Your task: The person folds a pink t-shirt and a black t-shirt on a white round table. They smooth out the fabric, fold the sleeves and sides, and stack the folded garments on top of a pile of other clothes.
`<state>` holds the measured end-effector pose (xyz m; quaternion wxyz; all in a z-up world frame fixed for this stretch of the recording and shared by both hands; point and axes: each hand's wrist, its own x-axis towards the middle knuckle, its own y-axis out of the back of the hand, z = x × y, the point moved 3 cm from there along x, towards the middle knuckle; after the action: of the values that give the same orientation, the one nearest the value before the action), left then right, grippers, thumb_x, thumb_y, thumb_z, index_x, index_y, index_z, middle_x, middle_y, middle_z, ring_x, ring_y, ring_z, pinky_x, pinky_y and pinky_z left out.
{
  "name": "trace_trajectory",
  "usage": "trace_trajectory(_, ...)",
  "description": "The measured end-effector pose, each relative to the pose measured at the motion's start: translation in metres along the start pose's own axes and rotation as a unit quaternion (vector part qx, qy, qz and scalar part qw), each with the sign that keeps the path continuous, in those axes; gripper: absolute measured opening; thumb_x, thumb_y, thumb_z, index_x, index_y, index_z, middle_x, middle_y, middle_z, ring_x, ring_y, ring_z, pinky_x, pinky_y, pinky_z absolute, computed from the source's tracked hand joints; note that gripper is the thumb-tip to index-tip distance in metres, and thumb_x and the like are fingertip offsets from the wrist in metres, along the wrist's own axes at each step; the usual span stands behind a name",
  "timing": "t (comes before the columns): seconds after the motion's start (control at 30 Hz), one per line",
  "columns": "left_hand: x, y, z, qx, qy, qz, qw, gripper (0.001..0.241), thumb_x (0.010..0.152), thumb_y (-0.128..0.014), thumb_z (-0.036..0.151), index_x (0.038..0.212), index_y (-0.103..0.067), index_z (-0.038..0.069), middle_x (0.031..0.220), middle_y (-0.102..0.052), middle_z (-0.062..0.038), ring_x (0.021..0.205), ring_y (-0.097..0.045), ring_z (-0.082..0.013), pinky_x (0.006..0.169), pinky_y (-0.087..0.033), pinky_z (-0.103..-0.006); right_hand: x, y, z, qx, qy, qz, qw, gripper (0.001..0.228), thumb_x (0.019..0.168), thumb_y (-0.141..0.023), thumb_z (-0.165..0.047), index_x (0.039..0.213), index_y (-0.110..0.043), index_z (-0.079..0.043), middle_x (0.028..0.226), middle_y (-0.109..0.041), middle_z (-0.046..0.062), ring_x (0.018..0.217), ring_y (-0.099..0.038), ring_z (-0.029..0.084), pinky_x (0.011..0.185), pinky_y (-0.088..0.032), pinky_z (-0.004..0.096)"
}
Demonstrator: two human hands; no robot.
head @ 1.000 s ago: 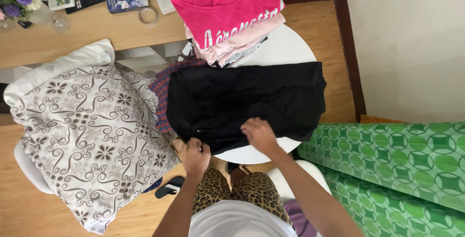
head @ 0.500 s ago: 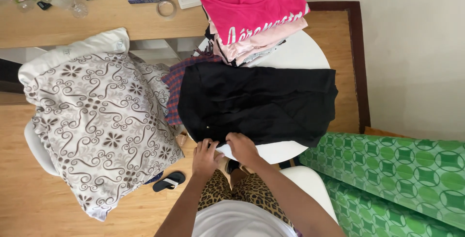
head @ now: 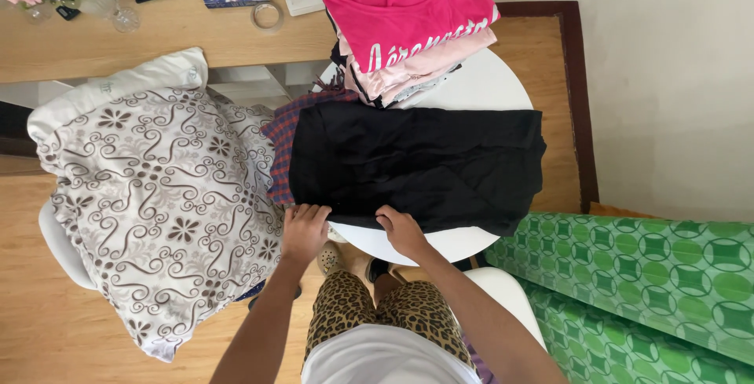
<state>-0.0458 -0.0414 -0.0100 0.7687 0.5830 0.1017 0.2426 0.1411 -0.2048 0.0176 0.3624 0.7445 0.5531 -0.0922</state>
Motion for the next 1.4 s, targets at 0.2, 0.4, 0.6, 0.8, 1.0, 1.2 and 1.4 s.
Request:
trace_trajectory(0.2, 0.022, 0.006, -0.032, -0.087, 0.148, -0.154, 0.973, 0.022, 0.085, -0.064, 0.02, 0.104, -0.075, 0.016, 0.096, -0.075, -0.008, 0.097, -0.068, -0.0242, 0.104, -0.046, -0.0493, 0.008, 0.005, 0.01, -0.044, 0.135, 0.13, 0.981, 0.016, 0.099, -0.063, -0.018, 0.109, -0.07, -0.007, 0.095, -0.072, 0.008, 0.076, -0.069, 0.023, 0.067, -0.057, 0.037)
trace_trajectory(0.4, 0.044, 0.028, -0.009, -0.039, 0.137, -0.175, 0.974, 0.031, 0.078, -0.072, 0.021, 0.109, -0.071, 0.016, 0.105, -0.072, -0.005, 0.107, -0.064, -0.026, 0.1, -0.042, -0.055, 0.014, 0.029, -0.023, -0.16, 0.254, 0.203, 0.932, 0.017, 0.094, -0.068, -0.012, 0.11, -0.07, -0.007, 0.109, -0.071, 0.01, 0.091, -0.072, 0.028, 0.076, -0.062, 0.038)
trace_trajectory(0.6, 0.036, 0.012, 0.013, -0.015, 0.131, -0.133, 0.982, 0.046, 0.076, -0.085, 0.023, 0.116, -0.064, 0.016, 0.105, -0.07, -0.002, 0.107, -0.064, -0.0254, 0.094, -0.042, -0.0547, 0.017, 0.032, -0.088, -0.228, 0.098, -0.008, 0.969, 0.048, 0.099, -0.061, -0.023, 0.145, -0.048, -0.014, 0.095, -0.073, 0.016, 0.08, -0.074, 0.033, 0.072, -0.06, 0.045)
trace_trajectory(0.8, 0.025, 0.006, 0.009, -0.085, 0.17, -0.143, 0.971, 0.048, 0.08, -0.084, 0.023, 0.12, -0.058, 0.016, 0.096, -0.071, 0.002, 0.102, -0.065, -0.0216, 0.094, -0.042, -0.049, 0.038, 0.015, -0.057, -0.118, -0.007, -0.006, 0.993, 0.027, 0.104, -0.057, -0.023, 0.13, -0.058, -0.013, 0.077, -0.073, 0.013, 0.068, -0.072, 0.028, 0.066, -0.057, 0.042)
trace_trajectory(1.0, 0.014, -0.003, 0.003, -0.067, 0.07, -0.154, 0.983, 0.042, 0.078, -0.084, 0.023, 0.112, -0.06, 0.018, 0.104, -0.069, 0.001, 0.107, -0.063, -0.023, 0.095, -0.043, -0.0478, 0.044, 0.025, -0.031, 0.031, 0.13, 0.02, 0.991, 0.017, 0.1, -0.061, -0.012, 0.116, -0.064, -0.006, 0.074, -0.071, 0.008, 0.064, -0.067, 0.017, 0.06, -0.053, 0.034)
trace_trajectory(1.2, 0.029, 0.008, 0.013, -0.142, 0.1, -0.174, 0.969, 0.06, 0.076, -0.083, 0.02, 0.128, -0.053, 0.015, 0.111, -0.067, -0.004, 0.112, -0.062, -0.0267, 0.095, -0.046, -0.048, 0.039, 0.047, -0.039, 0.02, 0.115, -0.01, 0.993, 0.018, 0.098, -0.061, -0.01, 0.115, -0.067, -0.005, 0.077, -0.073, 0.008, 0.064, -0.067, 0.018, 0.06, -0.052, 0.034)
trace_trajectory(1.4, 0.05, 0.006, 0.042, -0.34, 0.221, -0.187, 0.895, 0.093, 0.075, -0.085, 0.025, 0.153, -0.035, 0.018, 0.137, -0.054, -0.014, 0.127, -0.053, -0.0338, 0.105, -0.047, -0.0478, 0.043, 0.035, -0.027, 0.041, 0.126, -0.021, 0.991, 0.02, 0.1, -0.058, -0.008, 0.118, -0.066, -0.004, 0.083, -0.074, 0.011, 0.07, -0.069, 0.019, 0.064, -0.055, 0.033)
